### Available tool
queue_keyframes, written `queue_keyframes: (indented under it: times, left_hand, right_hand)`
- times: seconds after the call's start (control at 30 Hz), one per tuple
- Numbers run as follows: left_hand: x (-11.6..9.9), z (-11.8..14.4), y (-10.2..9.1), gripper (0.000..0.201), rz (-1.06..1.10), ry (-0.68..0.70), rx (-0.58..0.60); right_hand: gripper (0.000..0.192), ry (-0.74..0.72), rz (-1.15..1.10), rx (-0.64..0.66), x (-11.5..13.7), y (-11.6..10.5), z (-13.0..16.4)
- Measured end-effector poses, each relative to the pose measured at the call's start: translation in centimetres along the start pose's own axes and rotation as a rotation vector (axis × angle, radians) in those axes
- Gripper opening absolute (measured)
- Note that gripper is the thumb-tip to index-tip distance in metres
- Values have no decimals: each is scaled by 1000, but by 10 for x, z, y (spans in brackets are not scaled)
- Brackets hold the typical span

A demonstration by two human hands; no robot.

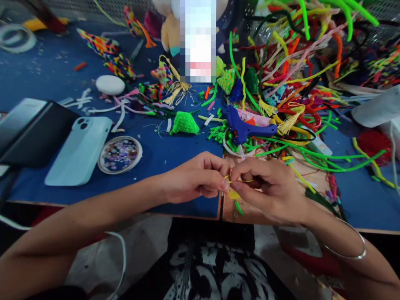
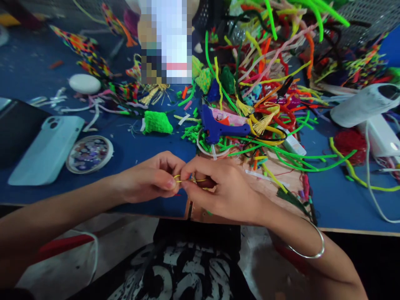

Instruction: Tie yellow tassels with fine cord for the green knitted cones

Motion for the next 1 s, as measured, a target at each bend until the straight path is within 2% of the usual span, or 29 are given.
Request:
queue_keyframes:
  times: [0.2,0.43,0.73,0.83,1.0]
  left_hand:
    - [1,-1,1,19,-26,-7,-7]
    - [5,-2,2,18,-33,-30,11]
    - [3,0,-2,20,0,-15,13]
    - [2,1,-2,21,13,-4,26]
    - [3,0,-2,20,7,-10,24]
  right_hand:
    - [15,-77,78,-64,5,-1,0]
    - [15,-102,119,-60,5,1,1]
    - [10,77,-59,58,-3,1,0]
    - [4,76,-71,57,-2,1,0]
    - [6,35,-19,43,-1,0,-1]
Point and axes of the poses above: each hand's wrist, its own z-axis away from the middle knuckle, its own y-axis out of the palm, x = y × z, the point moved 7 cm from there along -z, towards the middle knuckle, and after that the axes turned 2 degrees about -y, right-handed, at the moved point
